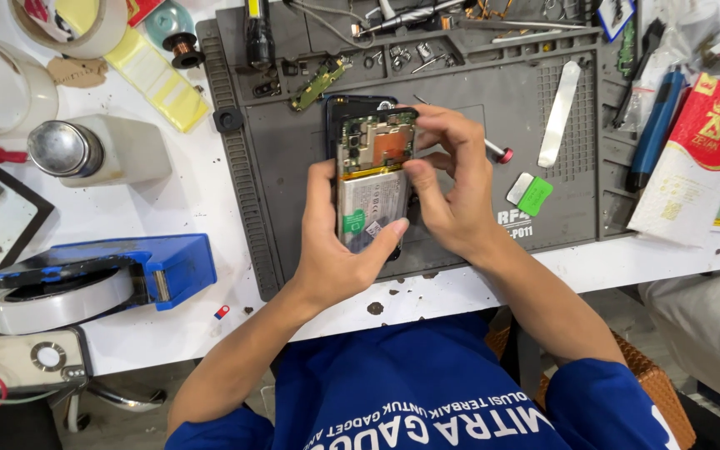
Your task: Repairing a mobile phone by installing internal screws using a precision screwdriver on a repair bench.
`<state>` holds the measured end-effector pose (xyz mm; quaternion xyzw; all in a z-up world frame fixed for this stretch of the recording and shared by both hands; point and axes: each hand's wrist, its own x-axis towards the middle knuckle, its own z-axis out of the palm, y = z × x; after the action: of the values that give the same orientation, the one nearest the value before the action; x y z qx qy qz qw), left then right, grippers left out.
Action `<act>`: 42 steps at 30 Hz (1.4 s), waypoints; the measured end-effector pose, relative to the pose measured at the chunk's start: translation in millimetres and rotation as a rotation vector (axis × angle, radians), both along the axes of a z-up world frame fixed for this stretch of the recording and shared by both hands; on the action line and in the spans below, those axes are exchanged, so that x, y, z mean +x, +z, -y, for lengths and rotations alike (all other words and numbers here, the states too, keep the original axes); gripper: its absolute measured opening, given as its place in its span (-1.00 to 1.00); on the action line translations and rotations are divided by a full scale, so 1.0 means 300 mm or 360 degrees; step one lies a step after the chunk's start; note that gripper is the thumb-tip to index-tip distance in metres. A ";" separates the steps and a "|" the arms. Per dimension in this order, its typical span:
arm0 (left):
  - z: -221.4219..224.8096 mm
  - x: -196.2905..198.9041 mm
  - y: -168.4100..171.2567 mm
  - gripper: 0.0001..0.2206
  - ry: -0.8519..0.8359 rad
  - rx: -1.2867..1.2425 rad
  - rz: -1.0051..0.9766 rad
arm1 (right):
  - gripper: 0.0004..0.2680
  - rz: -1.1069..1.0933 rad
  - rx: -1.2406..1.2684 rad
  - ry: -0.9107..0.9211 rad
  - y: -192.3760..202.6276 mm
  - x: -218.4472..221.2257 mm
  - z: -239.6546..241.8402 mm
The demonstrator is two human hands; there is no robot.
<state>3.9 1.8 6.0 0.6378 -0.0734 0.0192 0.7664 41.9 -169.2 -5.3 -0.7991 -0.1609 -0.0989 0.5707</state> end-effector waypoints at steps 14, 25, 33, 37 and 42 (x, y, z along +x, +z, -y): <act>-0.032 0.011 0.096 -0.42 -0.0239 0.0585 0.0341 | -0.23 -0.0631 -0.0056 0.0307 0.199 -0.047 0.057; 0.083 0.017 -0.036 0.08 0.0407 0.2461 0.0367 | -0.33 -0.0523 -0.0468 -0.0118 0.076 -0.229 0.351; 0.032 0.009 -0.039 -0.21 0.0440 0.2347 0.0522 | -0.29 -0.0486 -0.0737 -0.0244 0.089 -0.225 0.359; 0.002 -0.011 -0.048 -0.37 0.0482 0.2428 0.0519 | -0.29 -0.0511 -0.0856 -0.0231 0.119 -0.198 0.347; -0.045 -0.051 -0.011 -0.39 0.0569 0.2486 0.0457 | -0.28 -0.0512 -0.0913 -0.0228 0.120 -0.194 0.348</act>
<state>-11.4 15.3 2.6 0.9819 -0.0602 0.1662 0.0687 -16.4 -273.5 30.7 -0.9419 -0.0335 0.0379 0.3322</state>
